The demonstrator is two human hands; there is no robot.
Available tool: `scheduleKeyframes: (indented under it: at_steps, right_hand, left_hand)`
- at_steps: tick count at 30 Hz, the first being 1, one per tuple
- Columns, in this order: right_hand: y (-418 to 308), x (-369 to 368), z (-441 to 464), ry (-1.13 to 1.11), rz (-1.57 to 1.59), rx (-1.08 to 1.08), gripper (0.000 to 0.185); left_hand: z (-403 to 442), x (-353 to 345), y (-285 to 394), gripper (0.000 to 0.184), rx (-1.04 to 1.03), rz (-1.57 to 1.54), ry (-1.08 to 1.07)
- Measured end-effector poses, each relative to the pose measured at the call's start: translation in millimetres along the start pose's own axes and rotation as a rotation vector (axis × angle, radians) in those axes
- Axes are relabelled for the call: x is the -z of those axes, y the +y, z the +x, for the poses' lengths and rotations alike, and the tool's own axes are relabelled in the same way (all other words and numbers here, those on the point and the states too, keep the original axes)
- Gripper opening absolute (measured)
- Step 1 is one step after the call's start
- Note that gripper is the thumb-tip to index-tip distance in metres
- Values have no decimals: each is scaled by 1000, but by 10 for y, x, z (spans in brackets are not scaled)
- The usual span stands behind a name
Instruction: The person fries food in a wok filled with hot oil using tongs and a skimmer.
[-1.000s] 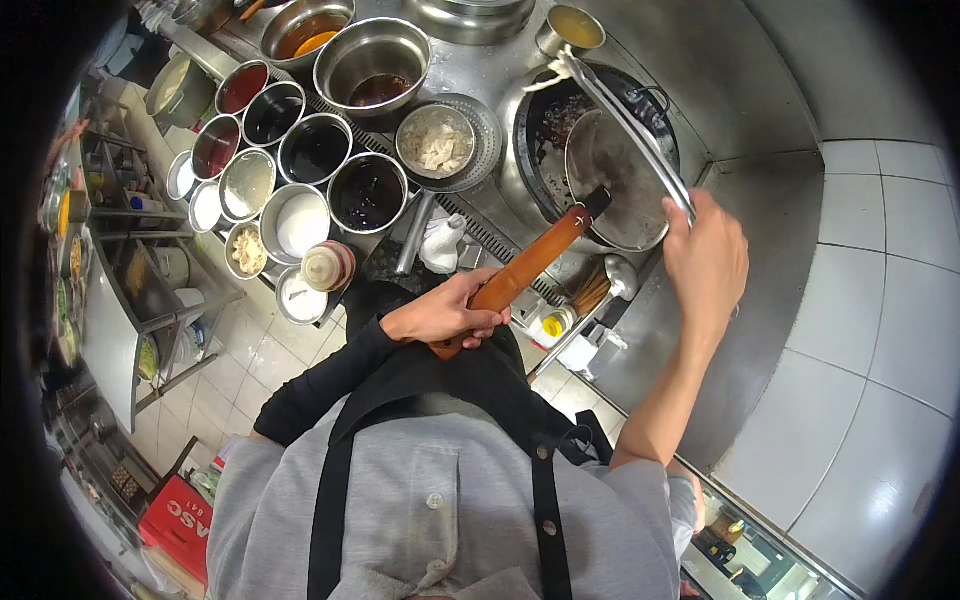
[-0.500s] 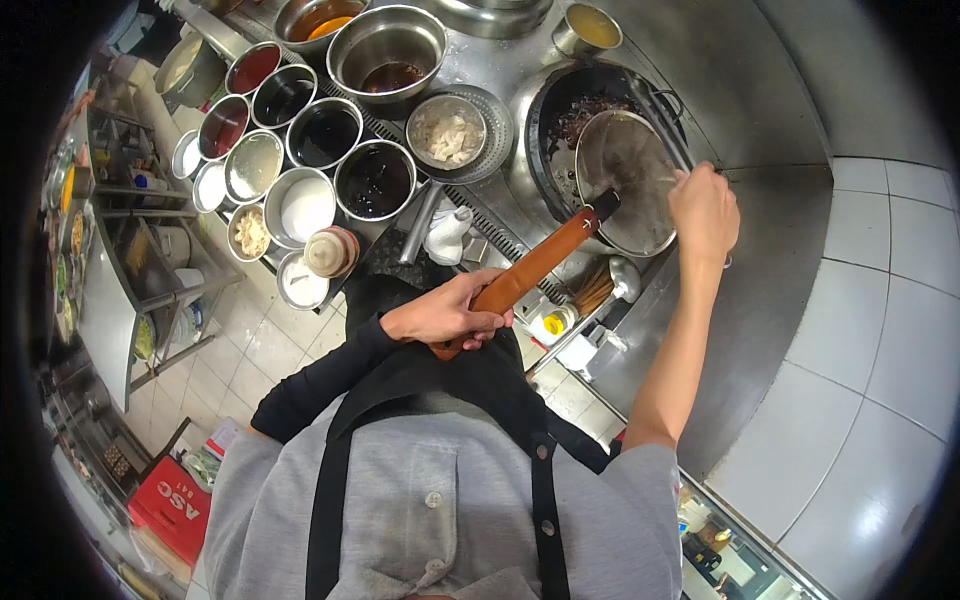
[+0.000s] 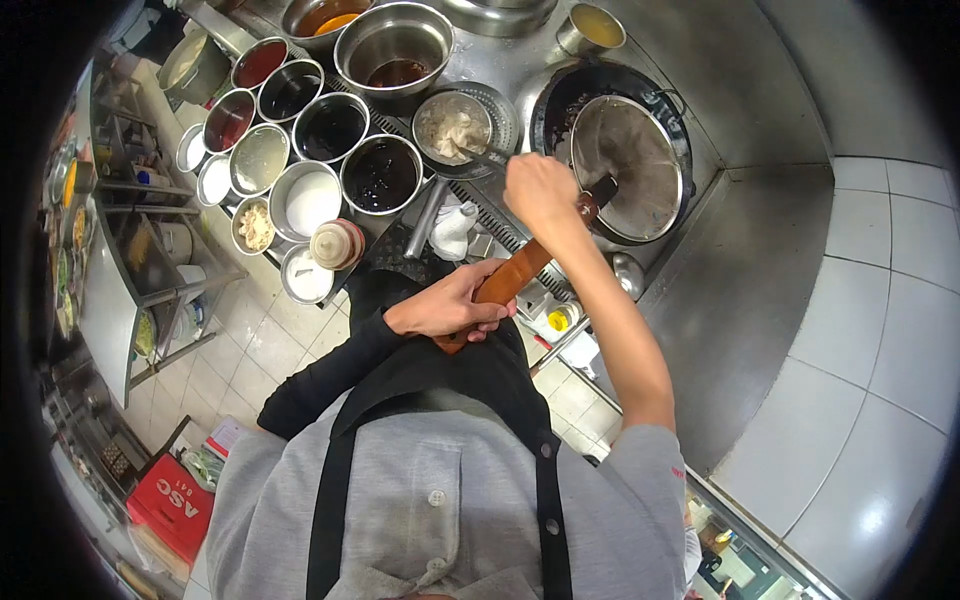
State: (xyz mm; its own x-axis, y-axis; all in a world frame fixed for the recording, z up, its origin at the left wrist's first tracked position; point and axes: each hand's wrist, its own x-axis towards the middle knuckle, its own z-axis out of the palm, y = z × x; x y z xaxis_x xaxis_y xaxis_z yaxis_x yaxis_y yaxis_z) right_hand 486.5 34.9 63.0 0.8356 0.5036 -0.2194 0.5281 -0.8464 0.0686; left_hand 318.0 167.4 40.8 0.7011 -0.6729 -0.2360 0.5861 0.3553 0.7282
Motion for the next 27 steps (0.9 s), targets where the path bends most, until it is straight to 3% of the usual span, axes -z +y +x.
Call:
scheduleKeyframes:
  at_steps: [3,18,19,22,27]
  right_hand:
    - [10,-6,-14,-12,5,8,15]
    - [375,1376,-1497,375,85,-508,21]
    - [464,1415,-1525,333,89,-553,29]
    - [671,1527,-1482,268,-28,-549,30]
    - [967,1405,-1067,135,-247,-414,22]
  left_hand:
    - [-16,39,63,44,26,52,-4]
    - [3,-82,192,47,81,64,-13]
    - [11,-86,177,47,77,67,-24]
    - [42,-107,142,48,77,78,-60]
    - [81,-164,120,48,112,96,-96]
